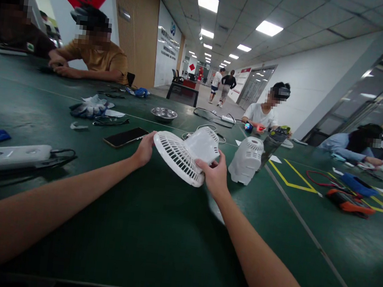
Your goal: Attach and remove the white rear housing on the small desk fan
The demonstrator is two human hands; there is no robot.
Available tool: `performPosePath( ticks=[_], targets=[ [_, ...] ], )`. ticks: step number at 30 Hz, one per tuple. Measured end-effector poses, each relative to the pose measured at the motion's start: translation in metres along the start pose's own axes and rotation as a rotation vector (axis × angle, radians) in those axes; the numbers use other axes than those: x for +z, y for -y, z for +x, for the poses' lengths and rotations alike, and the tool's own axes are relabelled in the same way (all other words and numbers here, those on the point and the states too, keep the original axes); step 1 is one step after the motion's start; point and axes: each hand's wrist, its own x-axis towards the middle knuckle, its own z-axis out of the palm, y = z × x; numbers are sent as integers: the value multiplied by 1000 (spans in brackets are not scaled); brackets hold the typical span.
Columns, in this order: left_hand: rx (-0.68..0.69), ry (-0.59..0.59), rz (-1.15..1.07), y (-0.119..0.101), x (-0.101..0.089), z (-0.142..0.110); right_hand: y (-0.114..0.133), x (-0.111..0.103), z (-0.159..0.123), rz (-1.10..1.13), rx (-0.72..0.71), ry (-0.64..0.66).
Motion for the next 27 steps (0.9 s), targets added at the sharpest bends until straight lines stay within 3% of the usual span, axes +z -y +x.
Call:
performPosePath(
  ticks=[2,7,11,13,15,16,19,22,25,27],
  targets=[
    [-32,-11,-118,1,7,-1,2,6,-4,121,84,44],
    [-232,136,-434,1,18,-5,-2,12,-13,266,343,342],
    [-292,82,-309,-5,15,-8,-10,11,-9,289,380,442],
    [-258,62,-261,-8,14,-8,-13,8,-4,199,305,379],
    [-226,57,-218,-11,14,-9,-13,0,3,20,138,202],
    [-220,60,-186,-13,13,-9,-13,-7,7,-96,35,75],
    [-243,75,-99,-16,13,-9,-10,-30,17,-535,-176,-85],
    [-287,75,-81,-16,11,-8,-13,-45,22,-807,-191,-130],
    [-316,53,-88,-14,10,-7,-20,-45,24,-997,-134,-135],
    [-317,47,-89,-12,10,-6,-21,-42,24,-1045,-168,-144]
  ],
)
